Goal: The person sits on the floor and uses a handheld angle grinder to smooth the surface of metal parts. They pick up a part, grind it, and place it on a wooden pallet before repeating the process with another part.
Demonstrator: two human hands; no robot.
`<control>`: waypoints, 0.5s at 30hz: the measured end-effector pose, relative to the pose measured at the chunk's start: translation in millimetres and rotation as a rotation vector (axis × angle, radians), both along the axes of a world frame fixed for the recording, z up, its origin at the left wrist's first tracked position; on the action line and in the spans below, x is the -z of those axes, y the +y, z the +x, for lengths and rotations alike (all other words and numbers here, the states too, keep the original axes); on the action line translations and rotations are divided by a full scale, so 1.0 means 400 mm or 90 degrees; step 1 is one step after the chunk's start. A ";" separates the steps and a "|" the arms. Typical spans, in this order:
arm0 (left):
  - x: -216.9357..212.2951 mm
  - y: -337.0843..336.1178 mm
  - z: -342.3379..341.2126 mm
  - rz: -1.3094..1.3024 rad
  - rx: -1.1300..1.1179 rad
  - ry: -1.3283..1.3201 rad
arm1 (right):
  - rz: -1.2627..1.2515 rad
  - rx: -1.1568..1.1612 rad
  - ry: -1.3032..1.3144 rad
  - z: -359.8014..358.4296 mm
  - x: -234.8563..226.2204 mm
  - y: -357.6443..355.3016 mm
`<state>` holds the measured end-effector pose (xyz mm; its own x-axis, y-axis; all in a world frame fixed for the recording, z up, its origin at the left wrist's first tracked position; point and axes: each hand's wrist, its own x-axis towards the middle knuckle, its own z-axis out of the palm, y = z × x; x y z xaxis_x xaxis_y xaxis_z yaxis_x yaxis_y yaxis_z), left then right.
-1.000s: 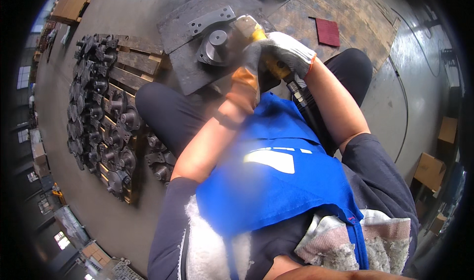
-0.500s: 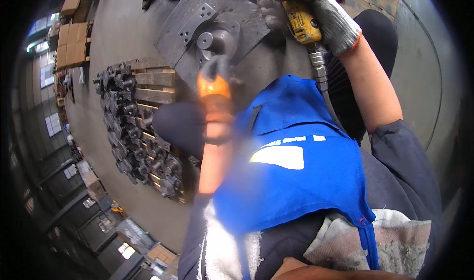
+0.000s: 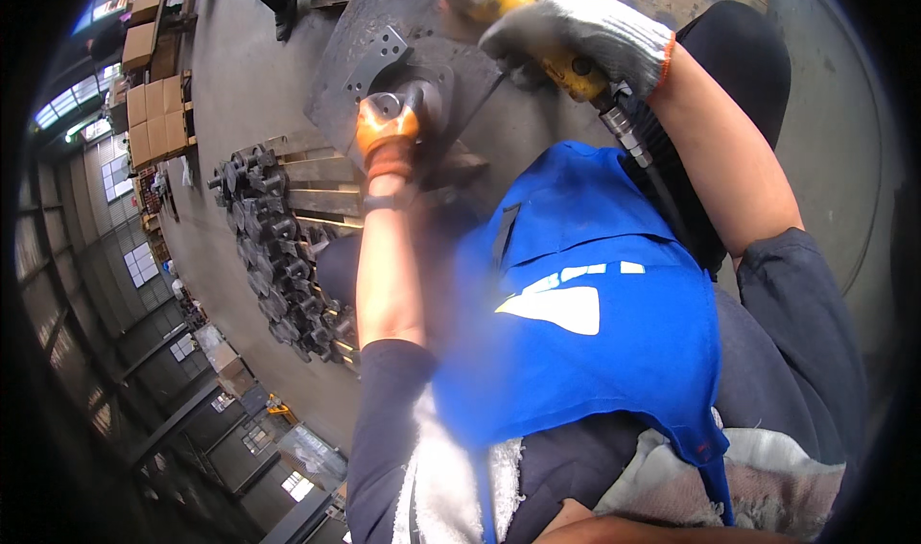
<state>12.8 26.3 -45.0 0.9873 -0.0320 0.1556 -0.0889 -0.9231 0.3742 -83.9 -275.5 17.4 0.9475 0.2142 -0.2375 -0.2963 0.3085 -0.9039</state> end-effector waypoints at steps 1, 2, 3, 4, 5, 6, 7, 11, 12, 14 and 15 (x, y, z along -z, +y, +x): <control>-0.008 0.019 -0.008 0.023 0.043 0.008 | -0.017 -0.012 0.005 0.001 -0.001 0.011; -0.003 0.051 -0.014 -0.011 0.078 0.036 | -0.059 -0.039 0.013 -0.001 -0.003 0.022; -0.011 0.073 -0.018 0.033 0.149 0.014 | -0.100 -0.067 0.021 0.000 -0.002 0.035; -0.025 0.094 -0.017 0.055 0.212 0.042 | -0.125 -0.087 0.029 -0.004 0.009 0.048; -0.035 0.110 -0.020 0.075 0.274 0.072 | -0.153 -0.106 0.037 -0.009 0.019 0.061; -0.030 0.124 -0.024 0.054 0.305 0.041 | -0.179 -0.124 0.044 -0.012 0.031 0.075; -0.024 0.137 -0.029 0.034 0.334 0.010 | -0.152 -0.128 -0.012 -0.023 0.040 0.090; -0.076 0.130 -0.116 -0.167 0.048 -0.010 | -0.138 -0.209 -0.038 -0.029 0.076 0.134; -0.053 0.166 -0.148 -0.280 0.013 -0.085 | -0.191 -0.227 -0.172 -0.026 0.097 0.141; -0.164 0.101 -0.260 -0.537 -0.069 0.320 | -0.198 -0.236 -0.152 -0.027 0.102 0.154; -0.184 0.077 -0.292 -0.613 -0.038 0.545 | -0.201 -0.245 -0.054 -0.025 0.077 0.164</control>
